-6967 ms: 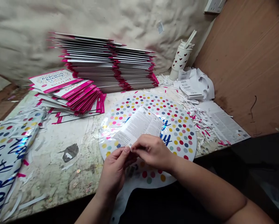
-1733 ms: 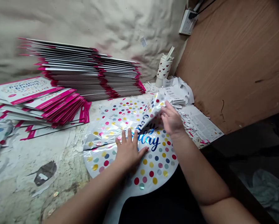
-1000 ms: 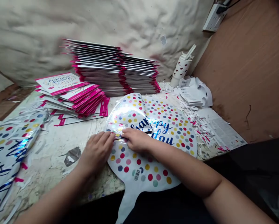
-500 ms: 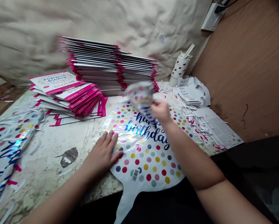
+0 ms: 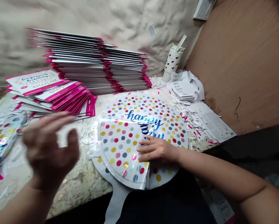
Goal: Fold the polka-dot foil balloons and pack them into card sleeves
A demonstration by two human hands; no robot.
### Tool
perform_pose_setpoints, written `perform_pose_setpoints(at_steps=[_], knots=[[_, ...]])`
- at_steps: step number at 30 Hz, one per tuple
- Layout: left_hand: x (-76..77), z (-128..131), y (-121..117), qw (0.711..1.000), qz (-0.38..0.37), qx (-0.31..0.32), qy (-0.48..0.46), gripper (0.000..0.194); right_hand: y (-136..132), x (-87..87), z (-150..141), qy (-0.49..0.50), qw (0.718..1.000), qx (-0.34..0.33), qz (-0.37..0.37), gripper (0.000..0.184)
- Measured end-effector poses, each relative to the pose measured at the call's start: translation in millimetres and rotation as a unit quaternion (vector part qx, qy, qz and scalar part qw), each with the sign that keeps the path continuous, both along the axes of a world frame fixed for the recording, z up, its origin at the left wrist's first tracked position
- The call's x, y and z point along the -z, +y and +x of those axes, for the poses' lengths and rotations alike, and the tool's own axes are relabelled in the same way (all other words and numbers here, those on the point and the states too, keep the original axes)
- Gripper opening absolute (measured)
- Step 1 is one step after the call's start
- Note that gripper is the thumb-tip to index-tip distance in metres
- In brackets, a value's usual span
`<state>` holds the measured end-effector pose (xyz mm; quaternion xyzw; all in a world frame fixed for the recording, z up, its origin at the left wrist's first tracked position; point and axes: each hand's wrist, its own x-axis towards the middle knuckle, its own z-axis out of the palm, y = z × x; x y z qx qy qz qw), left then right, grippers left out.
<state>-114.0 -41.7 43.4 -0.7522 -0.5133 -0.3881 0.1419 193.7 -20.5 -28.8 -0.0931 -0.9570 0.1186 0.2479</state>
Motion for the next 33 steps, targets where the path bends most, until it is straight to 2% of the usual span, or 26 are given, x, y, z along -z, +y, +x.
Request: perform_pose_setpoints(at_steps=[1,3,5,7,10,14,16,18,20,23,25,27,28,30,31,32,33], knots=[[3.4,16,6,0.994,-0.017,0.088,0.055,0.05,2,6.2,3,-0.02,1.0,-0.002,-0.008,0.027],[18.8,50,24,0.95,-0.083,0.247,0.17,0.049,5,12.5,9,-0.047,0.999,-0.009,-0.017,0.027],[39.7,80,42,0.904,-0.178,0.306,0.242,0.05,6,14.2,14,-0.053,0.998,0.005,-0.017,0.027],[58.7,101,55,0.88,-0.254,0.292,0.275,0.049,3,15.3,19,-0.037,0.997,0.063,-0.013,0.029],[75.5,114,56,0.883,-0.312,0.219,0.274,0.052,-6,18.6,26,-0.017,0.989,0.149,-0.002,0.031],[78.0,123,44,0.897,-0.333,0.15,0.25,0.061,-15,20.7,38,-0.038,0.994,0.093,-0.048,0.029],[75.9,124,43,0.896,-0.342,0.137,0.247,0.065,-15,17.1,43,-0.046,0.99,0.073,-0.109,0.029],[74.9,117,46,0.889,-0.359,0.135,0.25,0.066,-10,9.7,44,-0.045,0.976,0.095,-0.188,0.028],[76.5,95,52,0.882,-0.373,0.134,0.255,0.062,0,0.1,41,-0.041,0.945,0.165,-0.28,0.027],[80.8,39,61,0.889,-0.369,0.105,0.251,0.056,22,-12.4,27,-0.051,0.855,0.319,-0.405,0.039],[78.0,1,62,0.908,-0.359,0.052,0.209,0.052,38,-16.1,15,-0.065,0.802,0.391,-0.447,0.04],[66.8,-23,55,0.933,-0.331,-0.031,0.136,0.05,52,-16.3,3,-0.081,0.775,0.423,-0.462,0.041],[58.9,-25,48,0.944,-0.307,-0.076,0.098,0.049,58,-15.7,-2,-0.089,0.768,0.432,-0.464,0.041],[44.6,-10,26,0.961,-0.242,-0.12,0.057,0.05,65,-15.0,-8,-0.106,0.755,0.447,-0.467,0.042],[40.8,6,13,0.971,-0.209,-0.106,0.054,0.049,67,-15.3,-10,-0.115,0.752,0.452,-0.466,0.041],[40.6,25,0,0.979,-0.185,-0.038,0.078,0.05,68,-16.4,-10,-0.123,0.75,0.456,-0.462,0.04],[44.2,44,-13,0.976,-0.186,0.027,0.114,0.052,68,-18.3,-10,-0.131,0.751,0.46,-0.456,0.04]])
